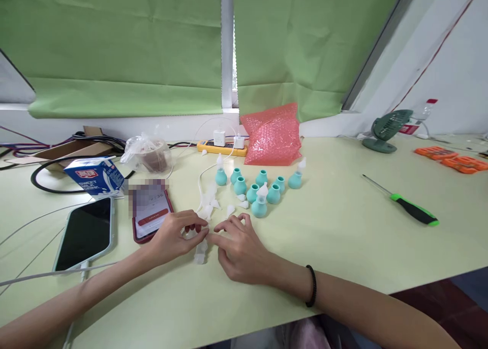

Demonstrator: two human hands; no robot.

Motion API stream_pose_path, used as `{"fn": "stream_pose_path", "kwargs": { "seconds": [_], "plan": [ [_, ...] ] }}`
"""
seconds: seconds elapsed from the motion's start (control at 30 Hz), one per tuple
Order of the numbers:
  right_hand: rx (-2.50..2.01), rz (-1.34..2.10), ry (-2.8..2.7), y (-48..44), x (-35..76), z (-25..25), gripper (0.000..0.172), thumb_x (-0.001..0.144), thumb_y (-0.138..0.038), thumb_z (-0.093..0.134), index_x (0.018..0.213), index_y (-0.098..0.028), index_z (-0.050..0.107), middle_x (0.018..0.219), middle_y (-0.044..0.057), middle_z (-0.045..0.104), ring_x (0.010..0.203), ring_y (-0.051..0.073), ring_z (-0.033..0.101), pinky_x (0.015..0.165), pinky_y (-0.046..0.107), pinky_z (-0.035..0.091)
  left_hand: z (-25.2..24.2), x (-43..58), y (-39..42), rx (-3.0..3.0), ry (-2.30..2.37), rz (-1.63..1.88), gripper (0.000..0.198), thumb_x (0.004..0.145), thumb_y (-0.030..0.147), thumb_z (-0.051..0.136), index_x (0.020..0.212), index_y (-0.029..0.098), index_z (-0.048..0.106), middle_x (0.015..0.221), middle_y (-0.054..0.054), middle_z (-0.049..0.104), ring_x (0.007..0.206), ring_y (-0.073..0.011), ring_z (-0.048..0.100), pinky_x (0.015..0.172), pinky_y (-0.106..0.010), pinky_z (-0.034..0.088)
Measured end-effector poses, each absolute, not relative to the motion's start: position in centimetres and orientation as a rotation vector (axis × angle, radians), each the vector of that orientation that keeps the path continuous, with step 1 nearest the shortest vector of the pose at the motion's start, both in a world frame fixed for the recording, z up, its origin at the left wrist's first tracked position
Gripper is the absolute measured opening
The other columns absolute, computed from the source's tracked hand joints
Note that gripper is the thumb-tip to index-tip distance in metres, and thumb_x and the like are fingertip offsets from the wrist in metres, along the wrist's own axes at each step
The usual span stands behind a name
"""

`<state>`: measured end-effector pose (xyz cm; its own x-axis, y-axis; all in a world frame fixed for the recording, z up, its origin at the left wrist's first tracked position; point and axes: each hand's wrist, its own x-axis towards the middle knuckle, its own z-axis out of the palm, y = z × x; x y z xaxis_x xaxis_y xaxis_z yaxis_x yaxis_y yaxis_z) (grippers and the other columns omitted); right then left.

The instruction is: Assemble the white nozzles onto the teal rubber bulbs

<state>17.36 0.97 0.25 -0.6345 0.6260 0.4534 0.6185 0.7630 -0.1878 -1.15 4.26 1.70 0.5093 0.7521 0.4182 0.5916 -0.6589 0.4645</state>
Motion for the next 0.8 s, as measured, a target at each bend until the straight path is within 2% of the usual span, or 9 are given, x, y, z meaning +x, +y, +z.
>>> {"fn": "stream_pose_path", "kwargs": {
  "seconds": [0.1,0.2,0.33,0.47,0.57,0.67,0.8],
  "plan": [
    [-0.897,0.070,-2.613,0.2,17.0,0.9,0.036,0.079,-0.028,0.044,0.115,-0.026,0.044,0.113,0.011,0.043,0.096,0.025,0.040,0.077,0.043,0.028,1.4,-1.2,4.3,2.449,1.144,0.956,0.012,0.070,0.019,0.053,0.071,0.014,0.064,0.058,-0.001,0.061,0.052,-0.0102,0.052,0.049,-0.019,0.041],
    [-0.914,0.093,-2.726,-0.2,16.6,1.1,0.038,0.082,-0.039,0.040,0.119,-0.031,0.038,0.117,0.011,0.040,0.100,0.028,0.037,0.078,0.046,0.027,1.3,-1.2,4.2,2.395,1.164,0.997,0.011,0.069,0.018,0.055,0.071,0.014,0.064,0.057,-0.002,0.061,0.050,-0.0095,0.051,0.047,-0.019,0.042],
    [-0.951,0.080,-2.761,-0.1,16.2,0.6,0.036,0.085,-0.039,0.035,0.117,-0.024,0.041,0.116,0.012,0.042,0.103,0.028,0.034,0.081,0.046,0.026,0.9,-1.1,4.1,2.338,1.170,1.080,0.011,0.068,0.018,0.056,0.072,0.014,0.065,0.057,-0.002,0.060,0.049,-0.0088,0.051,0.046,-0.019,0.042],
    [-0.943,0.068,-2.731,0.2,16.3,0.1,0.028,0.087,-0.026,0.032,0.111,-0.021,0.045,0.112,0.010,0.047,0.099,0.023,0.038,0.081,0.041,0.026,0.7,-1.0,3.8,2.317,1.167,1.194,0.010,0.068,0.017,0.056,0.072,0.013,0.064,0.057,-0.002,0.059,0.050,-0.0091,0.052,0.045,-0.019,0.043],
    [-0.938,0.058,-2.669,0.4,16.7,0.5,0.037,0.083,-0.033,0.039,0.118,-0.019,0.039,0.116,0.012,0.043,0.100,0.025,0.037,0.080,0.041,0.026,0.8,-0.8,3.4,2.348,1.124,1.266,0.010,0.069,0.017,0.055,0.072,0.014,0.064,0.056,-0.002,0.059,0.050,-0.0094,0.052,0.045,-0.019,0.042],
    [-0.982,0.036,-2.648,0.5,17.4,1.4,0.052,0.074,-0.046,0.047,0.115,-0.015,0.042,0.106,0.014,0.046,0.096,0.027,0.038,0.075,0.042,0.026,1.1,-0.7,3.1,2.362,1.094,1.320,0.009,0.069,0.016,0.055,0.071,0.014,0.063,0.054,-0.001,0.058,0.049,-0.0094,0.050,0.044,-0.019,0.041],
    [-1.062,-0.069,-2.653,0.6,18.2,2.4,0.045,0.072,-0.046,0.047,0.103,-0.014,0.051,0.088,0.011,0.050,0.086,0.025,0.041,0.070,0.039,0.025,0.9,-0.6,2.9,2.371,1.041,1.358,0.009,0.069,0.014,0.055,0.071,0.013,0.063,0.053,-0.001,0.058,0.049,-0.0096,0.049,0.043,-0.020,0.041]
  ]
}}
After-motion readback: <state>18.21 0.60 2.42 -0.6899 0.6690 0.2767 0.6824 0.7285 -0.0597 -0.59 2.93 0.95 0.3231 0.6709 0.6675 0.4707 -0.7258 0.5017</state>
